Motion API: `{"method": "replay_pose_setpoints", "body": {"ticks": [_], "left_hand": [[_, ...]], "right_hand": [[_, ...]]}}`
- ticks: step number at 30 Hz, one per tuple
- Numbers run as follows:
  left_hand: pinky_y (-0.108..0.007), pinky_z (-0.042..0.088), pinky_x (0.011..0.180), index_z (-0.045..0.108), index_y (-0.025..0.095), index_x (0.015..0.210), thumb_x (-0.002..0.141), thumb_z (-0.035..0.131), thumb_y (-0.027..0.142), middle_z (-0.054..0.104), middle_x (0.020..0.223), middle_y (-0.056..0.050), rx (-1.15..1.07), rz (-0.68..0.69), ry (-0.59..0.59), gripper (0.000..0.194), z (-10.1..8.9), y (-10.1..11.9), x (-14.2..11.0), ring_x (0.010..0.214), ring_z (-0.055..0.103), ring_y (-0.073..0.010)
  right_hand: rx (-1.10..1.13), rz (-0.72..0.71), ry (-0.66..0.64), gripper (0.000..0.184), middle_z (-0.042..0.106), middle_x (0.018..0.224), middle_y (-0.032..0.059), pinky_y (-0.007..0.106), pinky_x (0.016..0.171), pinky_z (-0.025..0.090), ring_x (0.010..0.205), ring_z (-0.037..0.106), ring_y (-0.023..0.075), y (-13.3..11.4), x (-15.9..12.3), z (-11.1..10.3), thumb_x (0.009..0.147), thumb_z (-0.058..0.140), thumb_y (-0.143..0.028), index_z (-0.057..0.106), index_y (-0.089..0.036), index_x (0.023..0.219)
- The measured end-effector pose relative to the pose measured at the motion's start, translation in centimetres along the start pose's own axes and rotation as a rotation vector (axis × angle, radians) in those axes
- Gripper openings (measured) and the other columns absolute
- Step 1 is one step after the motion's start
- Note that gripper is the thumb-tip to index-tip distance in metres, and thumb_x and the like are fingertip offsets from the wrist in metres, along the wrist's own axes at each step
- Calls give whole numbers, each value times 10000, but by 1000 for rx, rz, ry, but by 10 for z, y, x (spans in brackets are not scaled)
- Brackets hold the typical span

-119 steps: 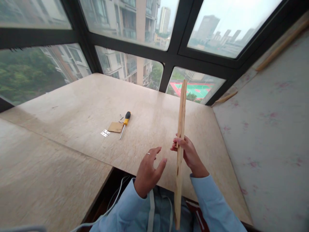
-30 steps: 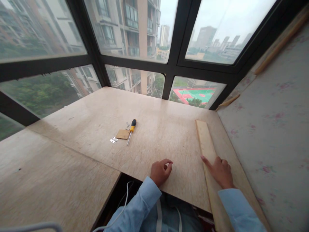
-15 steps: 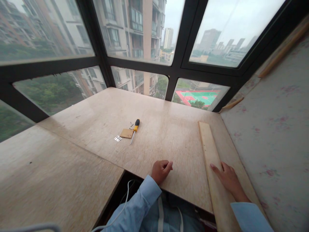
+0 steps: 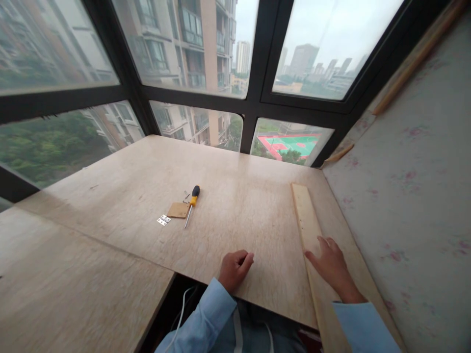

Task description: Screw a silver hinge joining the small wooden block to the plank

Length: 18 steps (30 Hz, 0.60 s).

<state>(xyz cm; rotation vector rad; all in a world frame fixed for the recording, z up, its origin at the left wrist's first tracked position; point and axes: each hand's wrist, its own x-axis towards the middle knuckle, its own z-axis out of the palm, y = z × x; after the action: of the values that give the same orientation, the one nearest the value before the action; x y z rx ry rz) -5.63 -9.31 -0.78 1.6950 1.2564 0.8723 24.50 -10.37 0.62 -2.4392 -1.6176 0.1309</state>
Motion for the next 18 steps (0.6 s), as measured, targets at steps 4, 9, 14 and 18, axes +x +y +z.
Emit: {"method": "replay_pose_setpoints", "body": {"ticks": [4, 9, 14, 18], "left_hand": [[-249, 337, 544, 701, 164, 667, 925, 453, 433, 675, 604, -39, 23, -19, -3, 448, 0, 1, -1, 553, 581, -138], [-251, 340, 543, 699, 164, 661, 931, 447, 431, 682, 612, -50, 32, -25, 4, 455, 2, 0, -1, 554, 592, -141], [-252, 327, 535, 684, 159, 636, 924, 456, 421, 635, 571, -40, 28, -52, 4, 451, 2, 3, -2, 534, 549, -129], [-242, 366, 528, 684, 153, 722, 857, 540, 426, 584, 556, -20, -173, -164, -72, 337, -4, 5, -1, 519, 518, -122]], "right_hand": [[258, -135, -30, 637, 540, 1418, 223, 506, 1158, 338, 1374, 457, 342, -30, 2, -17, 792, 514, -513, 569, -94, 1269], [529, -212, -146, 596, 605, 1384, 144, 518, 1167, 345, 1336, 517, 315, -65, 2, -36, 792, 524, -617, 642, -200, 1201], [590, -199, -216, 596, 618, 1364, 162, 535, 1143, 381, 1309, 549, 321, -78, 7, -24, 783, 536, -613, 661, -185, 1177], [611, -227, -291, 604, 623, 1361, 160, 538, 1125, 408, 1301, 558, 324, -83, 9, -3, 786, 539, -607, 662, -178, 1193]]}}
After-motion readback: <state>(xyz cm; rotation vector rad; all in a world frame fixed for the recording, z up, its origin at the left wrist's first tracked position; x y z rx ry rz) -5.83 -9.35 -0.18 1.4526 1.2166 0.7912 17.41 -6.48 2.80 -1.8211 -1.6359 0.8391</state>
